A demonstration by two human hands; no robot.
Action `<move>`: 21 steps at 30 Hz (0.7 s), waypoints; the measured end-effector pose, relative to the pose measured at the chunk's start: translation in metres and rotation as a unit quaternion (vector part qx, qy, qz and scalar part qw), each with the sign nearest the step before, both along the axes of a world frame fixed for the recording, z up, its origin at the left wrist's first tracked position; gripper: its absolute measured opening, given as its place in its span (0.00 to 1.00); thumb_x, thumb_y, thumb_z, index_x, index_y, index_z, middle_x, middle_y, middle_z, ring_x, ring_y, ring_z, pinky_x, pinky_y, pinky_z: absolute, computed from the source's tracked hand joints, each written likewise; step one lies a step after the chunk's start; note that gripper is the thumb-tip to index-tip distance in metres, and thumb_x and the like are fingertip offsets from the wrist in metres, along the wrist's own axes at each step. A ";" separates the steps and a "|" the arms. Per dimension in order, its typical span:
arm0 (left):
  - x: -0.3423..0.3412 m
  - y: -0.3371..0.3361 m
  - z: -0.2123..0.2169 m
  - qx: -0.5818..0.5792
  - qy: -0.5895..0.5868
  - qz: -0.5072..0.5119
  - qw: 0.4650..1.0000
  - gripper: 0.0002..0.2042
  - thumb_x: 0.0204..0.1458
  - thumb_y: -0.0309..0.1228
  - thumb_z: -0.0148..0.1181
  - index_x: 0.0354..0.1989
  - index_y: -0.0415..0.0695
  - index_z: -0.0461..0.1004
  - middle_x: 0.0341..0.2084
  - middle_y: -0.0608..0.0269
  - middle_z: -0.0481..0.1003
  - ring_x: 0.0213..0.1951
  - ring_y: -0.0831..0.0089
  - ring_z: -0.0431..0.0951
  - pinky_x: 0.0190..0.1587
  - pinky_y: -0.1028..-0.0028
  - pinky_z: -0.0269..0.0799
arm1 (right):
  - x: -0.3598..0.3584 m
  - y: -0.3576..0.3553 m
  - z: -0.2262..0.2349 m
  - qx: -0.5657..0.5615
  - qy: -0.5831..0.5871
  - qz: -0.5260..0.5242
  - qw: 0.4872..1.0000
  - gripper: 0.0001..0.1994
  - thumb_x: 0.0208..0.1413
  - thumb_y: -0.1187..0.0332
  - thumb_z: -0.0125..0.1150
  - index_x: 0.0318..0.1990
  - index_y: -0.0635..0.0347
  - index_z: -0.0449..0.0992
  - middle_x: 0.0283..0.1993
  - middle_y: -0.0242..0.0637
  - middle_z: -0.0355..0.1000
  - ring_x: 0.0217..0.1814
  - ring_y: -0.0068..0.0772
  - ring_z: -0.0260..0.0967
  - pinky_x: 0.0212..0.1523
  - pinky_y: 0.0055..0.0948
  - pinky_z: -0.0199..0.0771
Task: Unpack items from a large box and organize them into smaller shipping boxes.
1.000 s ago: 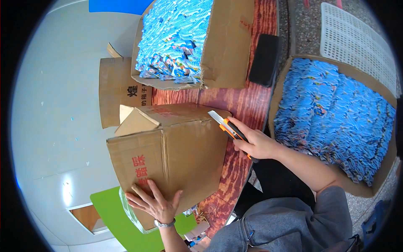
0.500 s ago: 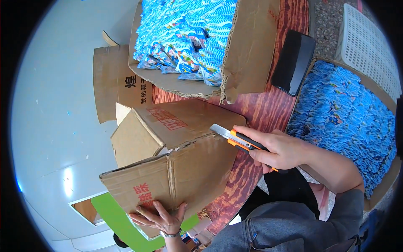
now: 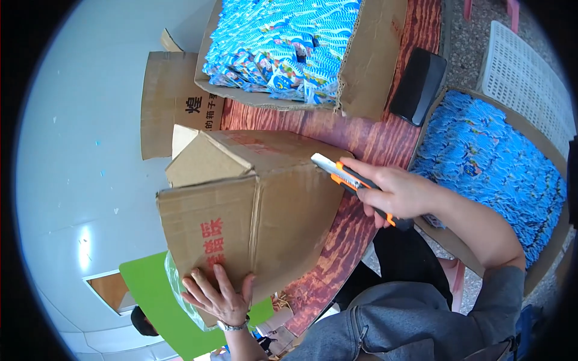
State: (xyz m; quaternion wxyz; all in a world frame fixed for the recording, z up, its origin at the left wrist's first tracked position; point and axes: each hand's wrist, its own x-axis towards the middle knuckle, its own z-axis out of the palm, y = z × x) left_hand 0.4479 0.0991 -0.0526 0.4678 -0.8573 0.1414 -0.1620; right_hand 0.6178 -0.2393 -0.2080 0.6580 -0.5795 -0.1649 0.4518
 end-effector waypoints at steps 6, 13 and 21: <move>-0.021 0.002 0.042 0.020 -0.058 0.005 0.998 0.38 0.53 0.63 0.51 0.66 0.49 0.63 0.62 0.39 0.61 0.63 0.42 0.62 0.61 0.40 0.55 | -0.016 0.011 0.007 -0.010 -0.026 -0.020 0.999 0.32 0.64 0.69 0.41 0.73 0.53 0.37 0.30 0.37 0.70 0.25 0.27 0.75 0.28 0.27 0.77; -0.021 0.022 0.051 -0.219 0.029 0.001 0.975 0.36 0.48 0.51 0.65 0.66 0.54 0.64 0.32 0.51 0.73 0.23 0.56 0.74 0.21 0.64 0.71 | -0.064 0.051 0.006 -0.024 -0.048 -0.150 0.987 0.31 0.65 0.70 0.41 0.73 0.52 0.38 0.28 0.37 0.69 0.22 0.27 0.72 0.25 0.27 0.73; -0.025 0.032 0.049 -0.276 0.025 0.013 0.961 0.36 0.47 0.52 0.63 0.67 0.68 0.60 0.22 0.60 0.69 0.18 0.65 0.72 0.17 0.68 0.68 | -0.109 0.112 -0.006 -0.019 -0.052 -0.324 0.944 0.32 0.65 0.70 0.42 0.73 0.52 0.38 0.27 0.37 0.68 0.20 0.28 0.70 0.22 0.28 0.72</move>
